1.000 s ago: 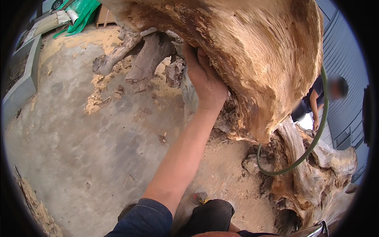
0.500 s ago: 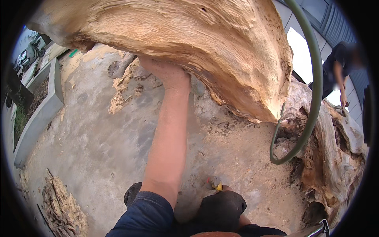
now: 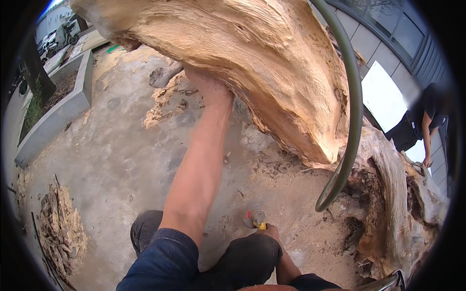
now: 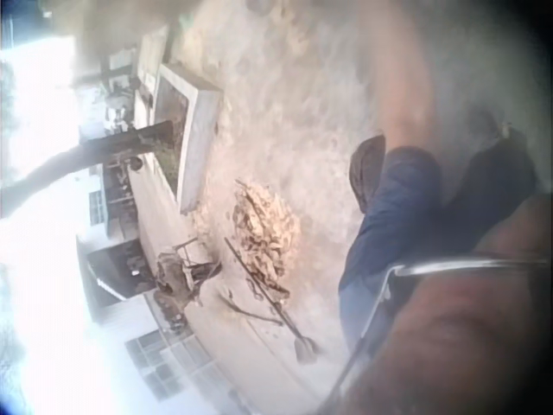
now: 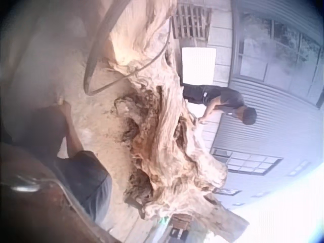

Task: The person uses a handheld rotary carving tool to shape and smooth the interior and exterior surfaces of a large hollowed log. The person repositions the tool along the curved cavity and occasionally adjusts their kneeling position to reach different areas.

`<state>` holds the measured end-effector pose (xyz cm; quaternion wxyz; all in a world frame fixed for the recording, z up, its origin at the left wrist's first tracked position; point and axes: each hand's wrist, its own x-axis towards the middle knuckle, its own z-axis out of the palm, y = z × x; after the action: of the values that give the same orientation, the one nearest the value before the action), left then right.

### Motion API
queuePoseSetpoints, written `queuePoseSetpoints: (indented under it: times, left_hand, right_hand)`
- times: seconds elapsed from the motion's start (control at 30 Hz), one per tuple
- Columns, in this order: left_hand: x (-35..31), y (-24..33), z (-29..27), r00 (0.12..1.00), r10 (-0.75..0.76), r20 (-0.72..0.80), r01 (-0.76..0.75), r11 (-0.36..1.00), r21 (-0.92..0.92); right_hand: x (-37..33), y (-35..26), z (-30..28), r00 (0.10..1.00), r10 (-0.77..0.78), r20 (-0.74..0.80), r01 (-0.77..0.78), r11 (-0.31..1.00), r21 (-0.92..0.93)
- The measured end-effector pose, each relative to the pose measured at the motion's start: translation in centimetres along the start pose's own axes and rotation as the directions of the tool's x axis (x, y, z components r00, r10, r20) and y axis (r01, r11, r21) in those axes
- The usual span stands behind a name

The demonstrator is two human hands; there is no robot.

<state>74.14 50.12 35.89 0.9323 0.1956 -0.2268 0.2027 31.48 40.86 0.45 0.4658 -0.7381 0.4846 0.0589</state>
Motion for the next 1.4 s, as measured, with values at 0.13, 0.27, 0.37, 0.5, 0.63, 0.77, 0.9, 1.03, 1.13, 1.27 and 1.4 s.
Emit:
queuePoseSetpoints:
  times: [0.13, 0.27, 0.37, 0.5, 0.63, 0.77, 0.9, 1.03, 1.13, 1.27, 1.4]
  left_hand:
    - [0.7, -1.0, -0.5, 0.986, 0.155, 0.059, -0.165, 0.952, 0.259]
    - [1.0, -1.3, -4.3, 0.966, -0.247, 0.070, 0.224, 0.943, 0.246]
    - [2.1, 0.3, -6.9, 0.805, -0.583, 0.110, 0.563, 0.809, 0.166]
    - [2.1, -0.8, -10.9, 0.745, -0.618, 0.252, 0.550, 0.782, 0.294]
    - [-0.2, -3.2, -13.2, 0.801, -0.517, 0.302, 0.435, 0.849, 0.300]
    - [-1.7, -2.9, -14.3, 0.612, -0.749, 0.254, 0.736, 0.657, 0.165]
    - [-3.2, -1.1, -12.8, 0.493, -0.826, 0.274, 0.750, 0.563, 0.348]
    - [-1.4, -2.4, -16.3, 0.007, -0.897, 0.442, 0.382, 0.411, 0.828]
    - [-2.1, -0.9, -16.7, -0.389, -0.872, 0.296, 0.047, 0.301, 0.952]
    - [-6.0, 3.3, -18.3, -0.681, -0.731, 0.043, -0.185, 0.229, 0.956]
    - [-12.7, 6.7, -20.9, -0.753, -0.628, -0.197, -0.274, 0.027, 0.961]
  right_hand:
    - [-0.5, -2.2, 0.5, 0.994, 0.058, -0.097, -0.065, 0.996, -0.065]
    - [-2.3, -5.5, 0.5, 0.973, 0.045, -0.225, -0.104, 0.961, -0.256]
    - [-4.5, -9.5, 1.6, 0.961, 0.009, -0.275, -0.117, 0.918, -0.380]
    - [-5.5, -12.7, 3.5, 0.919, -0.244, -0.309, -0.019, 0.757, -0.653]
    - [-8.4, -18.7, 5.5, 0.907, -0.314, -0.283, -0.023, 0.632, -0.774]
    - [-9.0, -22.3, 5.8, 0.863, -0.466, -0.198, 0.081, 0.513, -0.854]
    - [-9.4, -23.3, 4.2, 0.881, -0.401, -0.250, 0.039, 0.589, -0.808]
    - [-7.3, -24.3, 4.7, 0.907, -0.342, -0.247, 0.070, 0.699, -0.712]
    - [-5.3, -21.9, 5.8, 0.946, -0.188, -0.263, 0.035, 0.868, -0.495]
    - [-4.1, -21.2, 7.2, 0.991, -0.049, -0.128, 0.032, 0.991, -0.129]
    - [-2.9, -18.7, 9.3, 0.996, -0.092, -0.002, 0.090, 0.963, 0.256]
